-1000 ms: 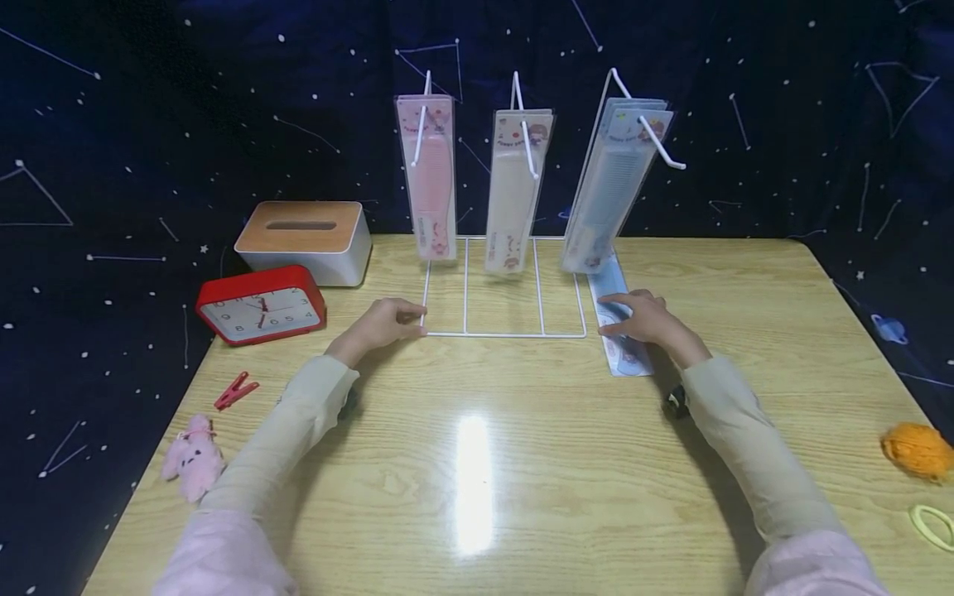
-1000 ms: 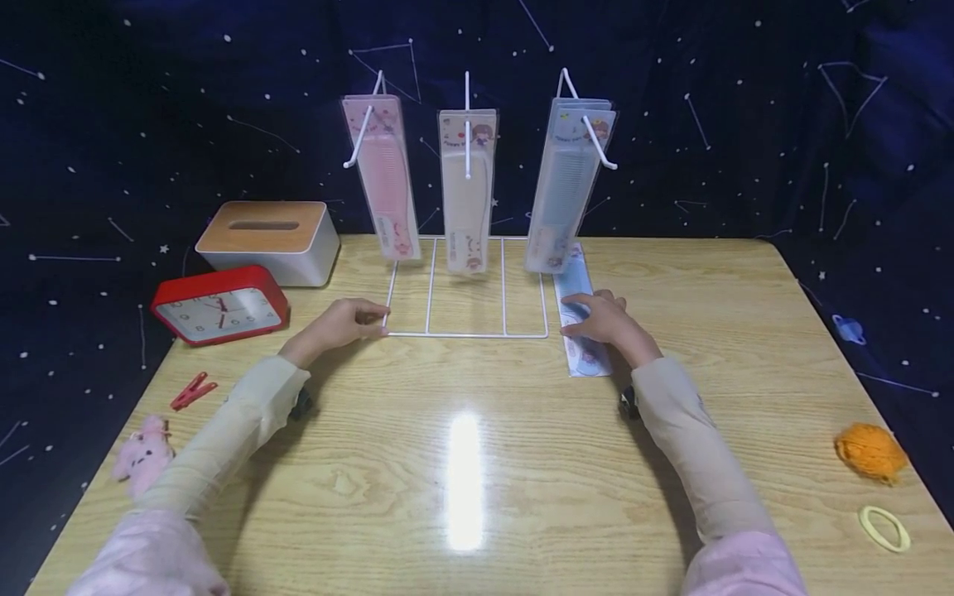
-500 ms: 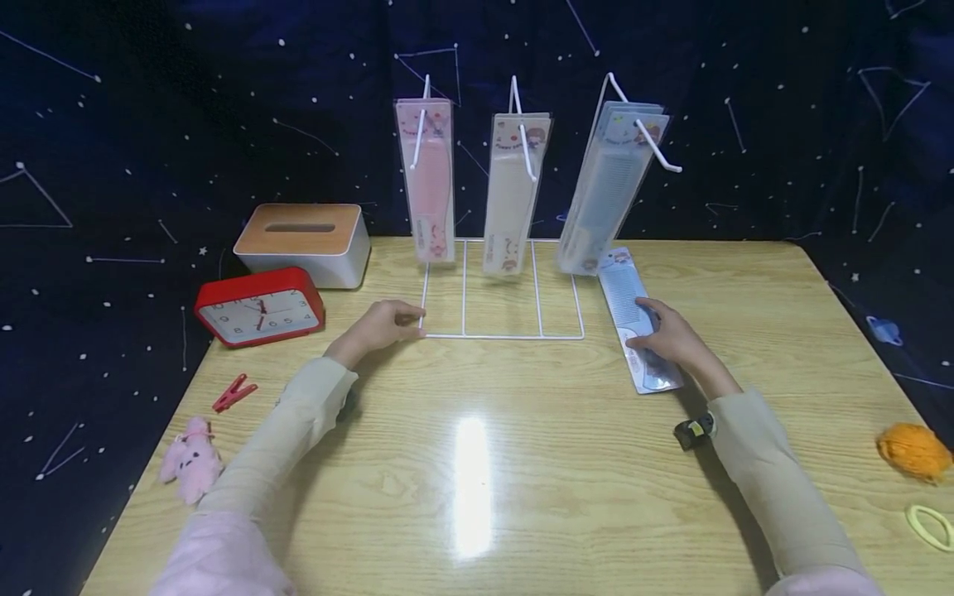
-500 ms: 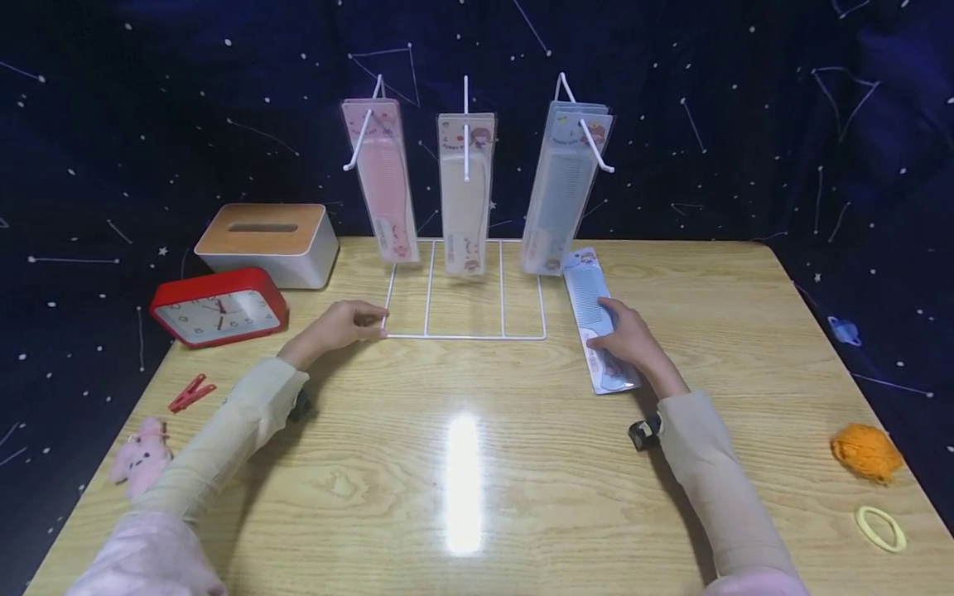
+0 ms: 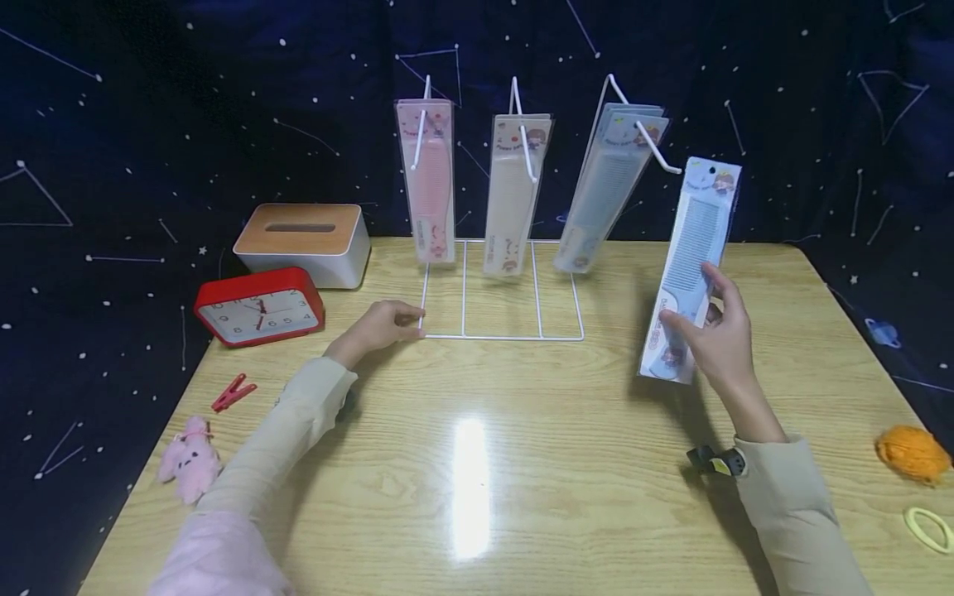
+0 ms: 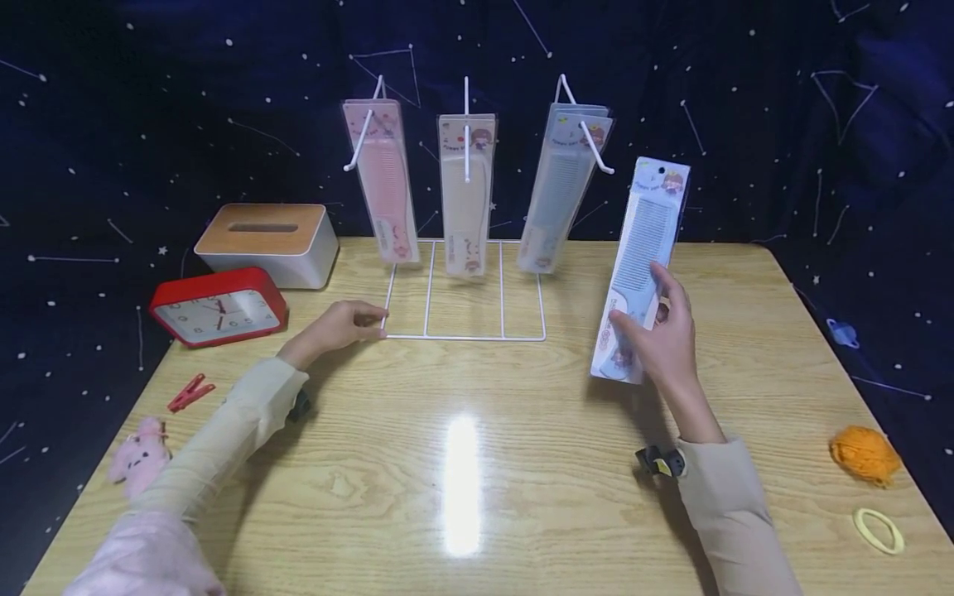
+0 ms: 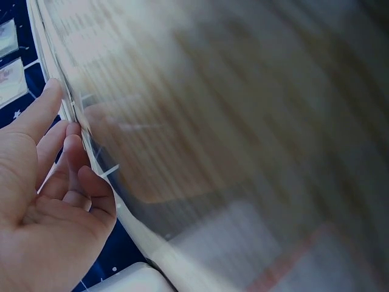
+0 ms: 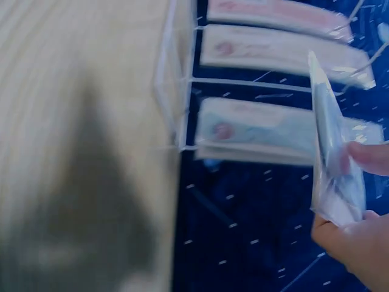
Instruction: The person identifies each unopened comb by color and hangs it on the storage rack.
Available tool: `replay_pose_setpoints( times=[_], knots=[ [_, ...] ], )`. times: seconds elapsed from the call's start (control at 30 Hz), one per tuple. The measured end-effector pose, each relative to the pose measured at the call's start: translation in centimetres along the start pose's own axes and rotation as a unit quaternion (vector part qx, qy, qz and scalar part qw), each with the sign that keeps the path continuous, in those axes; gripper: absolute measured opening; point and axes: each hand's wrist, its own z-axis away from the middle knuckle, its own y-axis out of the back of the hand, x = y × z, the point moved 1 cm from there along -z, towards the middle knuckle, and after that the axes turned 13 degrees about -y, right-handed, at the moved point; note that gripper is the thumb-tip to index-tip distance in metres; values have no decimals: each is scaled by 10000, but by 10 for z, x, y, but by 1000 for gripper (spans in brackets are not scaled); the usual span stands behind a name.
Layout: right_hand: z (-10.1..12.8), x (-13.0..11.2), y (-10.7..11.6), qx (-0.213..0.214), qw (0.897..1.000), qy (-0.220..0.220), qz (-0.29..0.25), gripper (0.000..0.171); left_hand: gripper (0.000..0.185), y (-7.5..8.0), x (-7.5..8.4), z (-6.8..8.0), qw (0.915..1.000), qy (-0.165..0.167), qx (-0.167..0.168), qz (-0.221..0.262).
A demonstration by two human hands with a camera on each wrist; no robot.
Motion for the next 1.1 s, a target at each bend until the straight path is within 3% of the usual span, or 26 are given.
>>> replay_pose_setpoints(
  times=[0.1,0.17,0.3,0.4,0.67,1.1],
  knots=[
    [12,-12,2,101,9955,551,-770,77,48,0,0,0,10000,5,19,-17],
    [21,-19,1,-25,9862,901,-1387,78,47,-1,0,-1,10000,12,40,-6],
    [38,-26,-5,-662,9533,1622,-2461,79,47,-1,-2,-1,10000,-3,46,25],
    [47,-24,-11,-1068,9351,2024,-2707,78,47,-1,-2,-2,10000,-27,40,14],
    [53,-12,-20,-890,9504,2333,-1855,73,47,-1,-3,-2,10000,1,49,52],
    [39,-12,-36,-1271,9457,1968,-2254,75,47,-1,2,-1,9999,8,63,81]
  ],
)
